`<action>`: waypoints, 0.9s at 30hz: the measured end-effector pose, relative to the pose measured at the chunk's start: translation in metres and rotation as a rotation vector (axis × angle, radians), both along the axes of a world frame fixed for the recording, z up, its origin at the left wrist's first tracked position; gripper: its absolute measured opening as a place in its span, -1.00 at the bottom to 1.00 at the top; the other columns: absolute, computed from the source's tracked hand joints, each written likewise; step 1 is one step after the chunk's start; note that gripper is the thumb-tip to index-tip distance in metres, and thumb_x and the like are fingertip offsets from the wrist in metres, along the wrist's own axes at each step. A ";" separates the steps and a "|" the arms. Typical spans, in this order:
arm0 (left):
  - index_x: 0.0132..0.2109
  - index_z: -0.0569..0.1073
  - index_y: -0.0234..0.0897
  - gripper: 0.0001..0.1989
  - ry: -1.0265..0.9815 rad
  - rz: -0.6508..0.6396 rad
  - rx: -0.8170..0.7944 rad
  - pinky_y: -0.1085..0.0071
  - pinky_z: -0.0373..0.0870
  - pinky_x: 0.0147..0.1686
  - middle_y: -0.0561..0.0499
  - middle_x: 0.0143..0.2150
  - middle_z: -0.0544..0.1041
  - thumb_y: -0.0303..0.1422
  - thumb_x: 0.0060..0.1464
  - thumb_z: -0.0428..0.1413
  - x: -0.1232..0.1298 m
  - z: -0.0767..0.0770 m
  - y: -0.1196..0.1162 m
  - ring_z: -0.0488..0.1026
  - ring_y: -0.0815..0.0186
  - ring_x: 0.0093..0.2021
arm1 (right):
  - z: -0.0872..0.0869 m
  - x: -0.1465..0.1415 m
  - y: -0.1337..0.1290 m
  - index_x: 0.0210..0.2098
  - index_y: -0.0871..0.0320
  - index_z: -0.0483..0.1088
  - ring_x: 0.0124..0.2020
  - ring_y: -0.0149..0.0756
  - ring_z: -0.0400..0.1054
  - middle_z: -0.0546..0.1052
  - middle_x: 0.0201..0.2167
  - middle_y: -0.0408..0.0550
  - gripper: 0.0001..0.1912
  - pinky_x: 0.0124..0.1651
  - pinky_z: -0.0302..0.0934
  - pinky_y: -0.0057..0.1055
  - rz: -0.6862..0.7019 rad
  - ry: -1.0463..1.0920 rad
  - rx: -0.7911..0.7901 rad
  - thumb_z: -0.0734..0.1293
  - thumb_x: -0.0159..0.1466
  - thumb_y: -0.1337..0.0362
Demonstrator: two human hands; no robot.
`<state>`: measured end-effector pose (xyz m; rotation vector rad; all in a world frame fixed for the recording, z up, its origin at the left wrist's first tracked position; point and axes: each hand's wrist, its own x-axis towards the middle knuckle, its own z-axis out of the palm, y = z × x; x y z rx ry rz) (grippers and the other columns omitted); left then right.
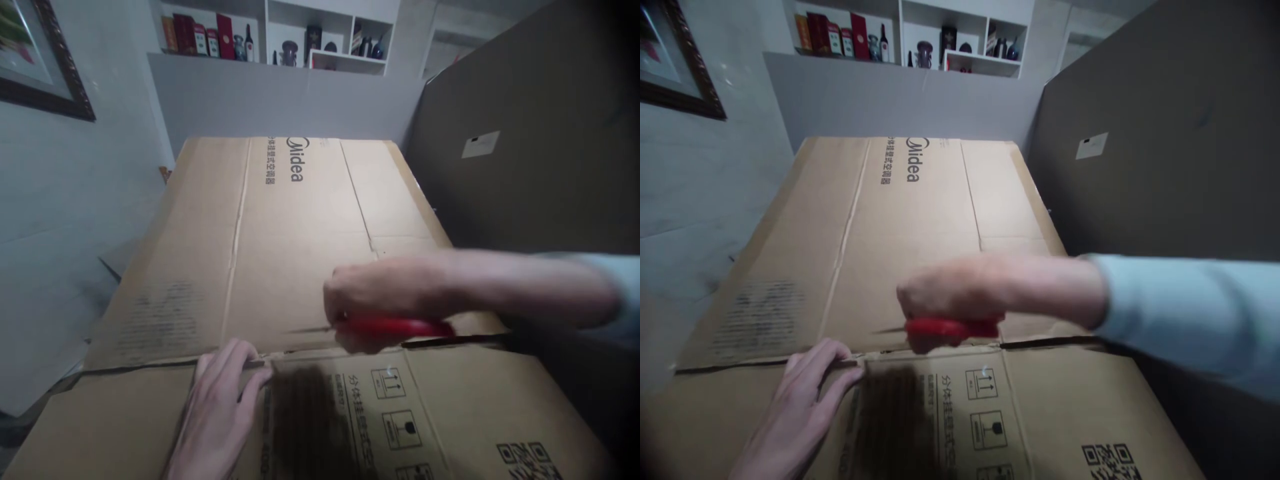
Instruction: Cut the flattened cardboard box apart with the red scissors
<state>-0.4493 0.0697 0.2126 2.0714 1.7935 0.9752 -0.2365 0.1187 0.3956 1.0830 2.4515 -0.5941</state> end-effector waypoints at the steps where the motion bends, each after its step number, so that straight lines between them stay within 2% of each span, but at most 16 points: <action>1: -0.39 0.35 -0.18 -0.78 -0.006 0.008 -0.006 0.23 0.24 -0.20 0.01 -0.33 0.42 -0.18 0.14 -0.01 0.001 0.002 0.000 0.29 0.14 -0.24 | 0.010 0.002 -0.002 -0.67 0.23 0.23 -0.71 -0.54 0.07 0.23 -0.74 -0.24 -0.71 -0.67 -0.11 -0.54 -0.015 -0.014 0.029 0.28 0.17 0.40; 4: -0.38 0.34 -0.18 -0.78 -0.024 0.018 -0.026 0.22 0.22 -0.20 0.00 -0.32 0.42 -0.18 0.14 0.00 0.004 0.005 0.000 0.27 0.13 -0.23 | 0.020 0.004 -0.009 -0.66 0.24 0.25 -0.68 -0.54 0.08 0.28 -0.70 -0.21 -0.69 -0.64 -0.09 -0.52 -0.089 -0.057 0.056 0.30 0.19 0.34; 7: -0.37 0.33 -0.19 -0.76 -0.034 0.013 -0.021 0.23 0.20 -0.20 0.01 -0.33 0.41 -0.15 0.14 0.01 0.004 0.005 -0.001 0.26 0.14 -0.23 | 0.008 -0.004 -0.010 -0.63 0.25 0.30 -0.67 -0.53 0.11 0.28 -0.70 -0.21 -0.78 -0.60 -0.04 -0.51 -0.134 -0.099 -0.015 0.29 0.13 0.40; 11: -0.38 0.33 -0.18 -0.75 -0.060 0.013 0.014 0.23 0.18 -0.19 0.04 -0.35 0.41 -0.13 0.14 0.00 0.001 -0.002 -0.001 0.27 0.16 -0.24 | -0.010 -0.018 0.000 -0.59 0.29 0.36 -0.68 -0.52 0.12 0.25 -0.73 -0.24 -0.87 -0.58 -0.04 -0.52 -0.065 -0.113 -0.082 0.28 0.08 0.46; 15: -0.34 0.35 -0.16 -0.78 -0.022 -0.005 0.058 0.26 0.19 -0.20 0.07 -0.34 0.40 -0.15 0.17 0.01 -0.003 -0.009 -0.002 0.27 0.19 -0.25 | -0.021 -0.024 0.015 -0.57 0.31 0.38 -0.69 -0.52 0.12 0.28 -0.74 -0.22 -0.82 -0.58 -0.02 -0.54 -0.002 -0.140 -0.087 0.24 0.14 0.43; 21: -0.32 0.34 -0.13 -0.79 0.040 -0.018 0.108 0.32 0.23 -0.26 0.09 -0.34 0.40 -0.14 0.20 0.02 -0.006 -0.011 0.000 0.29 0.20 -0.24 | -0.025 -0.024 0.031 -0.60 0.28 0.36 -0.68 -0.45 0.18 0.30 -0.71 -0.20 -0.76 -0.61 0.01 -0.51 0.096 -0.195 -0.146 0.29 0.19 0.37; 24: -0.31 0.35 -0.12 -0.80 0.044 -0.013 0.130 0.32 0.24 -0.25 0.10 -0.34 0.41 -0.13 0.20 0.03 -0.006 -0.011 -0.001 0.29 0.20 -0.24 | -0.027 -0.022 0.037 -0.61 0.28 0.36 -0.70 -0.49 0.13 0.26 -0.71 -0.23 -0.75 -0.61 -0.04 -0.53 0.117 -0.200 -0.129 0.32 0.20 0.37; 27: -0.30 0.35 -0.11 -0.80 0.048 -0.009 0.127 0.31 0.24 -0.24 0.11 -0.34 0.41 -0.12 0.20 0.03 -0.005 -0.009 -0.003 0.30 0.20 -0.25 | -0.030 -0.021 0.041 -0.66 0.28 0.30 -0.72 -0.55 0.05 0.21 -0.74 -0.26 -0.66 -0.62 -0.10 -0.55 0.163 -0.155 -0.163 0.31 0.23 0.34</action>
